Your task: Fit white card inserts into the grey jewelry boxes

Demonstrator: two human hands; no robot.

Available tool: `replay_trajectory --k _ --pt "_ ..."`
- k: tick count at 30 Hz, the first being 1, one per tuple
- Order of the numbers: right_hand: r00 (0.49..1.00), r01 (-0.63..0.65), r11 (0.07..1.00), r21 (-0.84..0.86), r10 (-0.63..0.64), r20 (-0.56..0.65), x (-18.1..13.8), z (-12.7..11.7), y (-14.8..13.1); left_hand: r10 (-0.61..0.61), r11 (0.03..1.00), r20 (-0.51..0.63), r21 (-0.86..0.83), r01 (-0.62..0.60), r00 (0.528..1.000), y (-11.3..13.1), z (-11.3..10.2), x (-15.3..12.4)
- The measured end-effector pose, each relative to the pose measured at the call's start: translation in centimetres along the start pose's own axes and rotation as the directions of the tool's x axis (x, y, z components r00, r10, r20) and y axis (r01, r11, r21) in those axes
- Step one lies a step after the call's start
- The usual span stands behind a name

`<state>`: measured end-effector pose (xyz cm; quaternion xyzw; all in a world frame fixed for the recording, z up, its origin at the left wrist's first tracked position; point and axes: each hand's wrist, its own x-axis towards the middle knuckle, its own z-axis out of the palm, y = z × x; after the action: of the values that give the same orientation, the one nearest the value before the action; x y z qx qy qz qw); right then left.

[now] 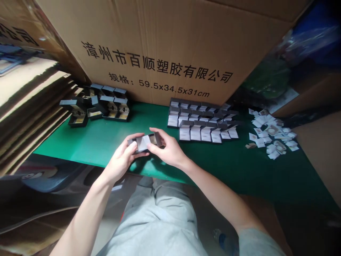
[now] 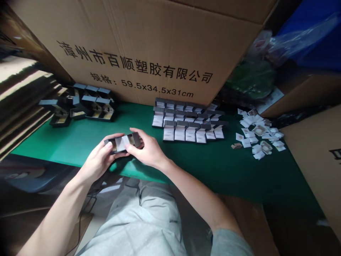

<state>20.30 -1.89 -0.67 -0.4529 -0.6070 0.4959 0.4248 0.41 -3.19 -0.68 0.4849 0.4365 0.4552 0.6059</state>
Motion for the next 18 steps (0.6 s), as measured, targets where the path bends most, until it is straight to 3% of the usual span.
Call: replay_trajectory --k 5,8,10,14,18 --pt "0.996 0.031 0.993 -0.118 -0.041 -0.085 0.2 -0.1 0.3 0.061 0.973 -0.046 0.226 -0.049 0.997 0.1 0.1 -0.1" --pt "0.986 0.126 0.967 -0.221 -0.146 -0.078 0.1 -0.2 0.3 0.073 0.944 -0.018 0.325 -0.063 0.997 0.3 -0.1 -0.2" --pt "0.972 0.197 0.941 -0.274 -0.224 -0.07 0.0 -0.1 0.2 0.15 0.915 -0.014 0.38 -0.133 0.989 0.4 -0.1 -0.4" --pt "0.953 0.279 0.897 -0.343 -0.304 -0.018 -0.2 0.2 0.5 0.357 0.798 -0.091 0.547 -0.253 0.93 0.2 0.5 -0.8" --pt "0.942 0.311 0.858 -0.408 -0.335 0.014 -0.2 0.5 0.9 0.45 0.707 -0.114 0.651 -0.275 0.886 -0.2 1.3 -1.0"
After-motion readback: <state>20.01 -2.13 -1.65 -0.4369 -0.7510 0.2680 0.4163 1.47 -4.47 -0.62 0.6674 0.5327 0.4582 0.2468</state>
